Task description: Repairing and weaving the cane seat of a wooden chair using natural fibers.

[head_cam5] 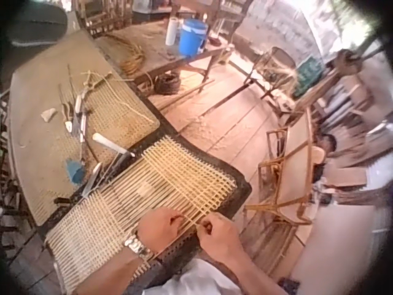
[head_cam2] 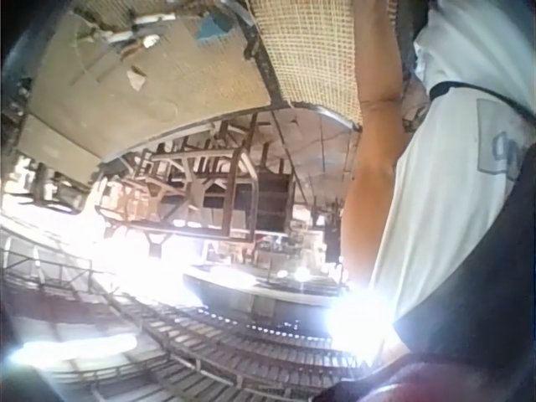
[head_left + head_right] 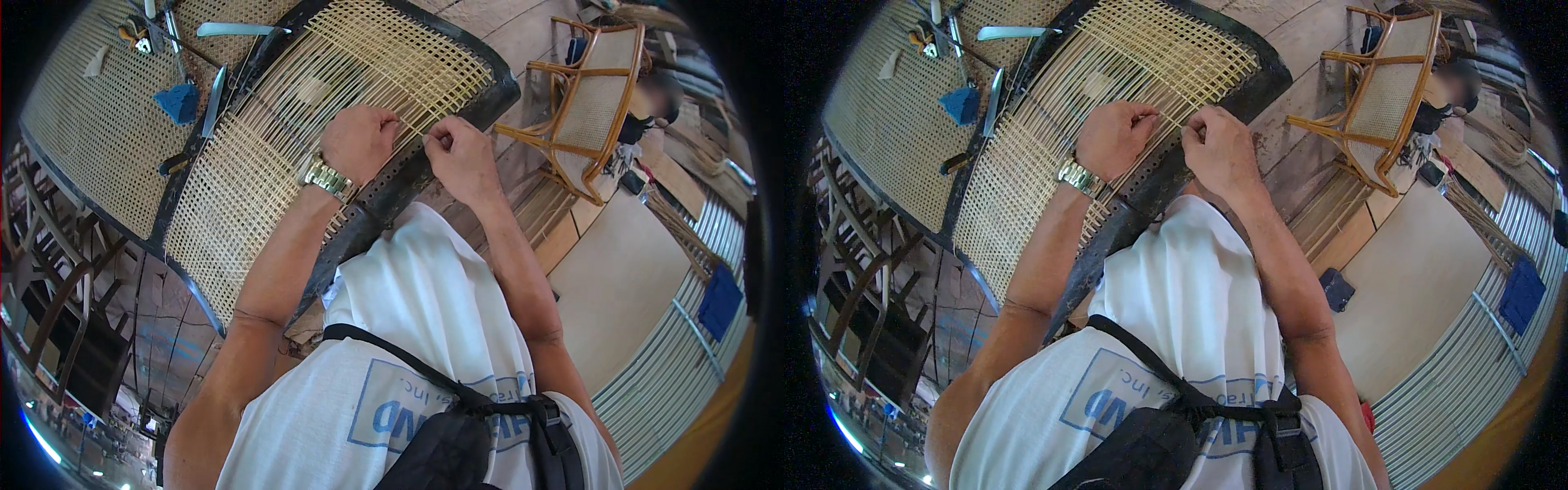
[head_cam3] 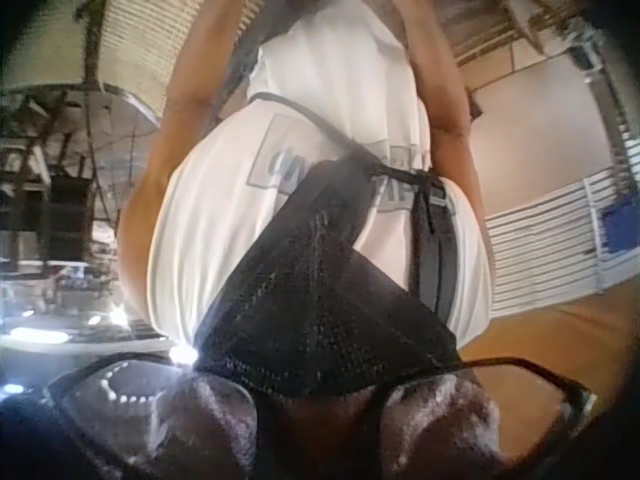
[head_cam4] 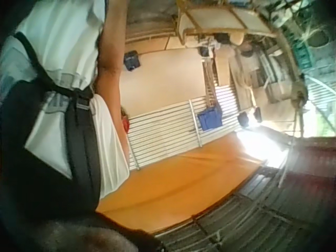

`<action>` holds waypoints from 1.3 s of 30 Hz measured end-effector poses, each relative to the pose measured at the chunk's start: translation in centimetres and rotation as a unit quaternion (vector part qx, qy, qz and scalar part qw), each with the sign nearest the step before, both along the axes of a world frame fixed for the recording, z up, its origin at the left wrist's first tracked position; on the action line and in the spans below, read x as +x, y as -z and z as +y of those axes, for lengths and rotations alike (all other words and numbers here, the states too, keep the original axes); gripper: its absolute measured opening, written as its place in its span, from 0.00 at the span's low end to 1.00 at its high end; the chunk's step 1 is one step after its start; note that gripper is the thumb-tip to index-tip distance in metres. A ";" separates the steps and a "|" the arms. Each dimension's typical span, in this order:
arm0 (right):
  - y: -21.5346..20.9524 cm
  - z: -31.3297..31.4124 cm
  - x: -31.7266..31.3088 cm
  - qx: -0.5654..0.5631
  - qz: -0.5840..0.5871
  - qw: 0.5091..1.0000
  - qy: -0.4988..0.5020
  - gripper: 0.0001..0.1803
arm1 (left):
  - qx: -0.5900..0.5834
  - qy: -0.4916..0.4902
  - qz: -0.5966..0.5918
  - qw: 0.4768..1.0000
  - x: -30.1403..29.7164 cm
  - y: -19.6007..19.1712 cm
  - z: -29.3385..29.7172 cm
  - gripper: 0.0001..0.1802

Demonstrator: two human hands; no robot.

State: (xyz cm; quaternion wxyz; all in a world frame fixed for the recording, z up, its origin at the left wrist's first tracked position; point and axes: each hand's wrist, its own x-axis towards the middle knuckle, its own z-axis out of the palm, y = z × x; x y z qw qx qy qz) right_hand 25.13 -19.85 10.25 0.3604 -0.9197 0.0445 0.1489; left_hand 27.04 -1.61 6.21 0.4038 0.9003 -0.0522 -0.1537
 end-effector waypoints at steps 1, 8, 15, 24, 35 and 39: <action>-0.1 0.0 0.1 0.001 0.000 1.000 0.000 0.07 | 0.018 0.005 0.018 1.000 0.1 -0.3 0.0 0.12; -0.3 0.0 0.1 0.015 0.027 0.999 0.010 0.07 | -0.058 0.018 0.102 0.993 1.6 1.8 1.3 0.12; 0.6 1.2 0.0 -0.024 -0.055 0.998 -0.009 0.08 | -0.049 0.015 0.079 0.996 0.9 1.1 0.8 0.12; -0.2 0.9 0.1 -0.008 -0.015 1.000 -0.006 0.07 | -0.002 0.016 0.014 1.000 1.2 1.1 0.7 0.11; -0.1 1.1 0.7 -0.006 0.019 1.000 0.010 0.07 | -0.007 0.034 -0.029 0.999 1.7 2.0 0.8 0.13; 0.2 1.8 0.7 -0.020 -0.009 1.000 0.015 0.08 | -0.043 0.068 0.030 0.996 3.1 0.6 1.3 0.14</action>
